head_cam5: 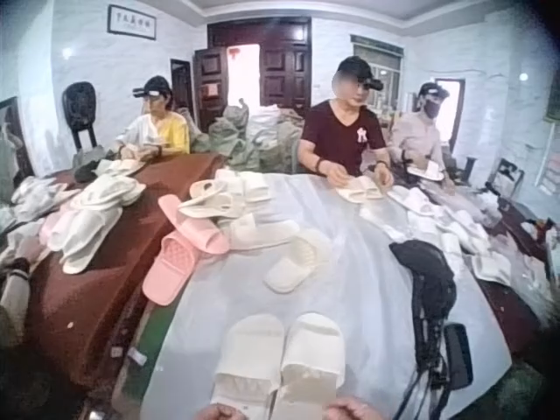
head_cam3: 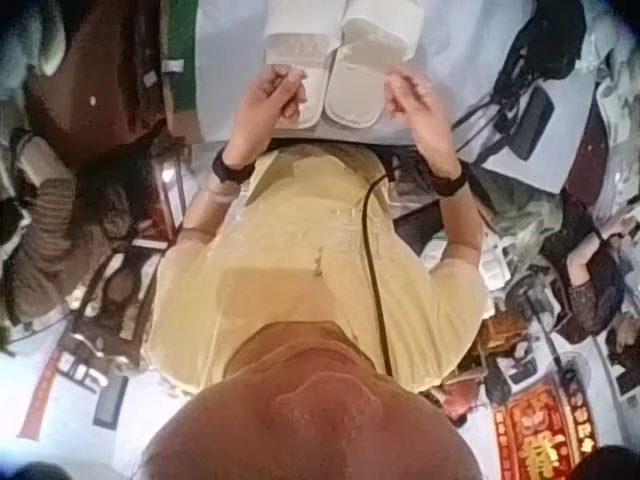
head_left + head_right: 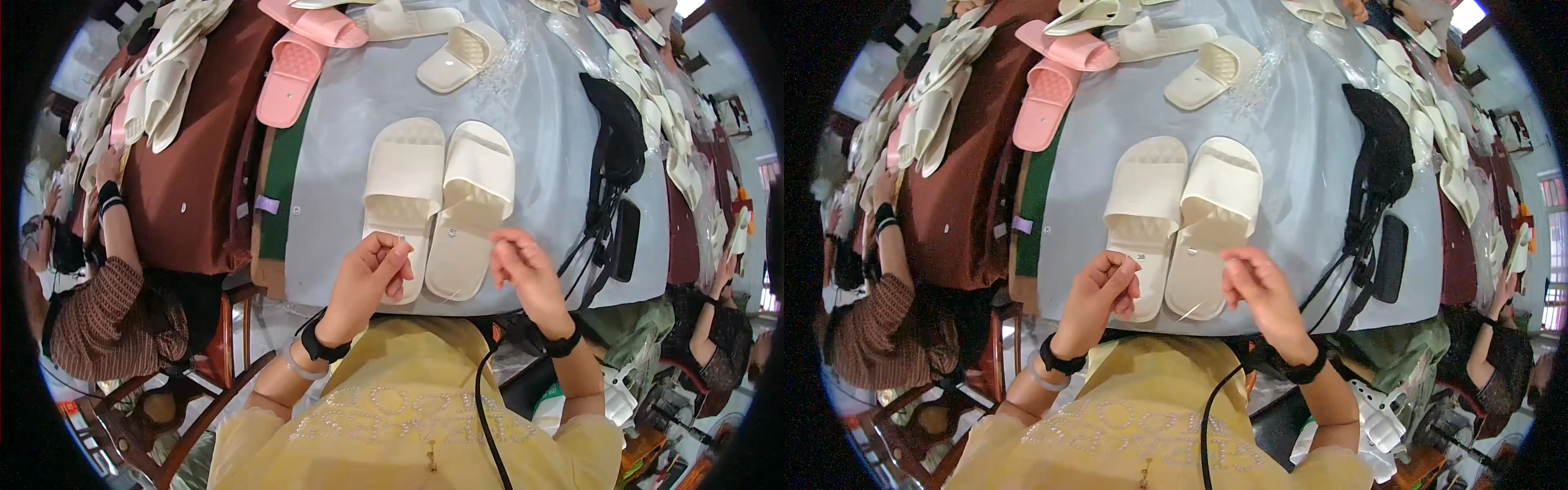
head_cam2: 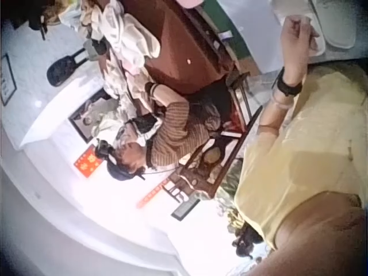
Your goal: Assembling and inspecting white hotel-style slippers at a production table.
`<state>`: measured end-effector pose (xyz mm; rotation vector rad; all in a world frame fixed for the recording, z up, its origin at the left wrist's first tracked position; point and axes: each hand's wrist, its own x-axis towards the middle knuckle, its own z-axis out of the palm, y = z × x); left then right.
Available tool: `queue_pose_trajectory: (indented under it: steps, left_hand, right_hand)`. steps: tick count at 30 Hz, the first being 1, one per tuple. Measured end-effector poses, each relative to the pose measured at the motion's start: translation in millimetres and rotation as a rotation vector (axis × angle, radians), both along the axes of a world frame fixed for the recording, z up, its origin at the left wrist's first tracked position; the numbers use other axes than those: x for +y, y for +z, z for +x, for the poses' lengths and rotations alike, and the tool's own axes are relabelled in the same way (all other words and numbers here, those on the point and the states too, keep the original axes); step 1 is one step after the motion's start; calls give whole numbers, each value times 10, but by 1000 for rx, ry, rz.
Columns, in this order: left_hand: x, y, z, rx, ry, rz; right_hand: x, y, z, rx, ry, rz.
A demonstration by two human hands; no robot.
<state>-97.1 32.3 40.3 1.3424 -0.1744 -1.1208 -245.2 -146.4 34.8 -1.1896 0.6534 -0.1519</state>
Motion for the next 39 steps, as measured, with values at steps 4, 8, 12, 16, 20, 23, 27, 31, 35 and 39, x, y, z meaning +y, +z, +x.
queue_pose_trajectory:
  steps: [4, 8, 12, 16, 20, 23, 27, 31, 35, 39]
  left_hand:
    - [-198, 50, -83, -16, -12, 18]
    - [-371, 24, -112, -213, -15, -15]
    - [-446, -87, -175, -325, -129, -11]
    - [-489, -134, -198, -423, -105, -62]
    - [-557, -182, -209, -617, -222, 29]
    - [-582, -255, -312, -594, -122, 5]
    - [-753, -181, -144, 355, 32, 103]
    - [-1005, -324, -170, 628, 153, 0]
    - [-1336, -482, -232, 608, 354, 0]
    - [-1490, -550, -258, 540, 411, -11]
  right_hand:
    - [83, -85, 118, -44, 159, 74]
    - [68, 32, 209, -3, 252, 78]
    - [109, -53, 221, 25, 207, 175]
    - [118, -111, 217, 33, 200, 209]
    - [55, -196, 196, 26, 168, 362]
    - [45, -119, 160, 78, 221, 294]
    - [-225, -62, 121, 134, 132, -693]
    - [-1008, 3, 701, -58, 115, -1188]
    - [-1593, -390, 1198, -49, 433, -934]
    - [-1644, -436, 1380, 153, 820, -527]
